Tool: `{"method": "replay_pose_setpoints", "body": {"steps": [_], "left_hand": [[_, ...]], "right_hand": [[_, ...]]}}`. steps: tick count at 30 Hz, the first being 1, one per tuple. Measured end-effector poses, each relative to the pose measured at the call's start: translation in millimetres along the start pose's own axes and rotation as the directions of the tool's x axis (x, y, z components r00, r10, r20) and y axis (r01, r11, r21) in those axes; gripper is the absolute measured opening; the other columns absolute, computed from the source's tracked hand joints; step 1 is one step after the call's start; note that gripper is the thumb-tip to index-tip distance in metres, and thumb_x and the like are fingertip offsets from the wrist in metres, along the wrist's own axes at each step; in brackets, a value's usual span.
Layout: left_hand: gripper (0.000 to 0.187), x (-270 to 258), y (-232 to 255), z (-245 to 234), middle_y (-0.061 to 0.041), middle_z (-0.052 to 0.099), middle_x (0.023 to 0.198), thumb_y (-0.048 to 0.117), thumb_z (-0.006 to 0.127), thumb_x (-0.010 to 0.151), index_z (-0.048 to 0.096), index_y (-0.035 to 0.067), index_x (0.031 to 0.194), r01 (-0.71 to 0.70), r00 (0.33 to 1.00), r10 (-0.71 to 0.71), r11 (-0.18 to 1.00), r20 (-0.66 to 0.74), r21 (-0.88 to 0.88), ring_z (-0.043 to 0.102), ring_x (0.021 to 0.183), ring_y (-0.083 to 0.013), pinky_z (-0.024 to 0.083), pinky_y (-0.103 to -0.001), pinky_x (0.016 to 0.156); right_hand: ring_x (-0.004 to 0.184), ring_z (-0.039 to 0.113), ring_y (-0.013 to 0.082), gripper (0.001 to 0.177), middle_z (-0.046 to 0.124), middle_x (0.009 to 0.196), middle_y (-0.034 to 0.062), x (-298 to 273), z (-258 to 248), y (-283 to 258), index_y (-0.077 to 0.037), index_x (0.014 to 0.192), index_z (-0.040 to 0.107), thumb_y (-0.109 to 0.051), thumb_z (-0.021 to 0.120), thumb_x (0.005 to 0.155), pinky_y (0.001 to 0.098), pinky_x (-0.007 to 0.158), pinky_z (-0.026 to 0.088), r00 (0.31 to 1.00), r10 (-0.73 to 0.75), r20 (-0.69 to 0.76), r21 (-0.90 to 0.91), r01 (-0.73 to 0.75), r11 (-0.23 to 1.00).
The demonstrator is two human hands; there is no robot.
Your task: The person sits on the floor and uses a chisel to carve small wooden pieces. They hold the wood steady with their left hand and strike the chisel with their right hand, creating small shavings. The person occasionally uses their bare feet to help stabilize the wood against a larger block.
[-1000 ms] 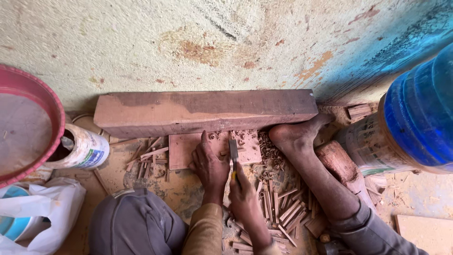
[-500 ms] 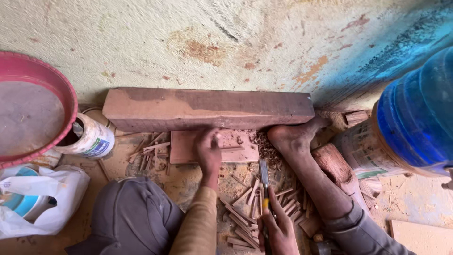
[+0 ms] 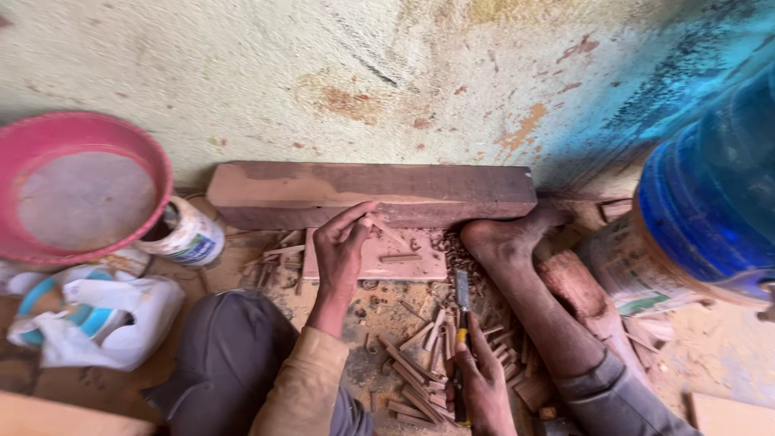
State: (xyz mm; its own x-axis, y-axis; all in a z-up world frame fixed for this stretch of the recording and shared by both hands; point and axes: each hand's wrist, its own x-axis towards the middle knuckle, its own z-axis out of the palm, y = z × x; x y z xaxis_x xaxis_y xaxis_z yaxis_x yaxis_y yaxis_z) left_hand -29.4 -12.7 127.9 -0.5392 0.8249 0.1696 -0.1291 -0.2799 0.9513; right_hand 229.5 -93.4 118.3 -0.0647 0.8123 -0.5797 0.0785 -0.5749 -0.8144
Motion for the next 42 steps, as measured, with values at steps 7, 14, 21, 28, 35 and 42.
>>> {"method": "replay_pose_setpoints", "body": {"steps": [7, 14, 21, 28, 35, 42], "left_hand": [[0.025, 29.8, 39.7, -55.4, -0.01, 0.081, 0.114, 0.002, 0.066, 0.095, 0.078, 0.011, 0.115, -0.084, 0.944, -0.03, 0.941, 0.328, 0.327, 0.08, 0.095, -0.0177, 0.065, -0.034, 0.079], [0.046, 44.1, 44.0, -111.7, -0.006, 0.075, 0.126, -0.007, 0.063, 0.085, 0.081, 0.02, 0.117, 0.003, 0.944, -0.292, 0.475, 0.155, 0.88, 0.071, 0.108, -0.0233, 0.055, -0.035, 0.093], [0.068, 51.5, 43.5, -115.6, -0.011, 0.067, 0.134, -0.003, 0.072, 0.081, 0.059, 0.017, 0.144, 0.028, 0.964, -0.263, 0.255, 0.042, 0.966, 0.062, 0.117, -0.0282, 0.045, -0.046, 0.099], [0.015, 58.9, 37.1, -128.4, -0.007, 0.077, 0.108, 0.008, 0.068, 0.097, 0.073, 0.011, 0.111, 0.182, 0.982, -0.039, 0.413, -0.183, 0.892, 0.076, 0.096, -0.018, 0.061, -0.038, 0.087], [0.017, 52.4, 22.2, -106.8, -0.009, 0.076, 0.104, 0.006, 0.073, 0.089, 0.075, 0.013, 0.105, 0.02, 0.99, -0.131, 0.461, 0.046, 0.887, 0.075, 0.091, -0.0199, 0.06, -0.037, 0.083], [0.01, 0.1, 7.5, -40.8, -0.015, 0.077, 0.104, 0.018, 0.074, 0.093, 0.076, 0.011, 0.1, -0.359, 0.71, -0.566, 0.22, 0.419, 0.907, 0.073, 0.098, -0.0286, 0.056, -0.046, 0.093]], "right_hand": [[0.048, 0.052, 0.0168, 0.061, 0.056, 0.067, 0.0079, -2.8, 2.5, -4.1, -0.026, 0.16, 0.035, -0.024, 0.055, 0.103, 0.0307, 0.043, 0.043, 0.999, 0.0, 0.038, 0.016, -0.001, 1.0], [0.048, 0.05, 0.0147, 0.065, 0.055, 0.067, 0.0053, -6.5, 9.5, -9.6, -0.026, 0.16, 0.034, -0.024, 0.057, 0.099, 0.0304, 0.042, 0.043, 1.0, 0.028, 0.012, 0.008, -0.028, 1.0], [0.05, 0.054, 0.0157, 0.05, 0.059, 0.07, 0.0088, 0.1, 4.6, 2.1, -0.005, 0.139, 0.05, -0.016, 0.065, 0.093, 0.0311, 0.044, 0.046, 0.999, 0.036, -0.025, -0.115, -0.039, 0.993], [0.055, 0.056, 0.0171, 0.042, 0.067, 0.077, 0.0103, 0.6, -1.0, 3.8, -0.005, 0.13, 0.054, -0.009, 0.064, 0.089, 0.0323, 0.05, 0.048, 0.997, 0.042, -0.059, -0.088, -0.047, 0.995], [0.065, 0.061, 0.0147, 0.04, 0.066, 0.089, 0.008, -23.4, -4.8, -16.1, -0.006, 0.132, 0.046, -0.008, 0.057, 0.094, 0.0292, 0.056, 0.053, 0.902, -0.431, -0.025, 0.347, 0.412, 0.842], [0.049, 0.05, 0.015, 0.04, 0.053, 0.072, 0.0069, -19.9, -28.3, -16.4, -0.002, 0.13, 0.051, -0.002, 0.059, 0.091, 0.0277, 0.041, 0.041, 0.946, -0.308, -0.104, 0.304, 0.325, 0.896]]}}
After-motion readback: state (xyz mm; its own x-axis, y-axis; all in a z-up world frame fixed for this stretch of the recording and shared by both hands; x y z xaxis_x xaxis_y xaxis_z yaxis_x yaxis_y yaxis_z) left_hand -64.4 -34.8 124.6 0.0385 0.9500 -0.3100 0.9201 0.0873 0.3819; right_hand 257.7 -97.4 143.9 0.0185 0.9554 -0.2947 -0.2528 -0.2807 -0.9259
